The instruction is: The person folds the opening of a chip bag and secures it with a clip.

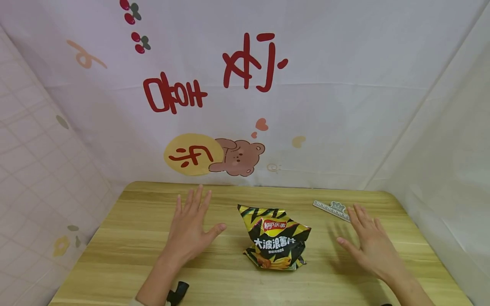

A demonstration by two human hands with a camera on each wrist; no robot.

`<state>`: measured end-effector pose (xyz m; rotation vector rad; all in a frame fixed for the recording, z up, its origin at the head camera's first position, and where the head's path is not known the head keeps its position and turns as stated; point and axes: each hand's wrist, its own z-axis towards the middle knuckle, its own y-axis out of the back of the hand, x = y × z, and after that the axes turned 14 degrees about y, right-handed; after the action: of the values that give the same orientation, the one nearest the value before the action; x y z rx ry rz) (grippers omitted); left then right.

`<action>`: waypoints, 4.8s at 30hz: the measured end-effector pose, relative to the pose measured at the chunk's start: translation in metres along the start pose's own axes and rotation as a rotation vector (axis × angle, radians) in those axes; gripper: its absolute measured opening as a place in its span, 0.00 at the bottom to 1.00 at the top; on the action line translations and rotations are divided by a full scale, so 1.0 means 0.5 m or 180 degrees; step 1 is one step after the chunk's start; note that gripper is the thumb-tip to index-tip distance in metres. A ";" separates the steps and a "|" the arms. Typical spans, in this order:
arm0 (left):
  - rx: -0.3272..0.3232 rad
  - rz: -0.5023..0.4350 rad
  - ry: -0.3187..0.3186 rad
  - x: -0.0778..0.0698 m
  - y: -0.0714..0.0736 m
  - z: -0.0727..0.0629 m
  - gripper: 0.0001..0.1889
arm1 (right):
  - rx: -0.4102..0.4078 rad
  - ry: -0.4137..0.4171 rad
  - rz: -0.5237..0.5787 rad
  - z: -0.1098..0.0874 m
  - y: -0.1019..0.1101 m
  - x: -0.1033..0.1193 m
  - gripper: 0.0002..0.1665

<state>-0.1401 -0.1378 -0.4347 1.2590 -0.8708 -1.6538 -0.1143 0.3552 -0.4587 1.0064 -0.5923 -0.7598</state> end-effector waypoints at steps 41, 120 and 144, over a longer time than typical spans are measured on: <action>-0.0691 -0.0851 -0.0636 -0.092 -0.014 0.020 0.49 | -0.0562 -0.0073 0.0519 0.057 -0.018 0.114 0.53; -0.0952 -0.0865 -0.1232 -0.294 -0.069 0.029 0.08 | -0.1106 -0.0462 0.1821 0.131 -0.054 0.212 0.14; -0.0800 -0.1282 -0.1395 -0.274 -0.051 0.038 0.16 | -0.1307 -0.0114 0.1687 0.129 -0.055 0.190 0.17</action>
<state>-0.1476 -0.0011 -0.4023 0.9510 -0.6538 -2.3396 -0.1126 0.2376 -0.4472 0.4257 -0.6635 -0.4011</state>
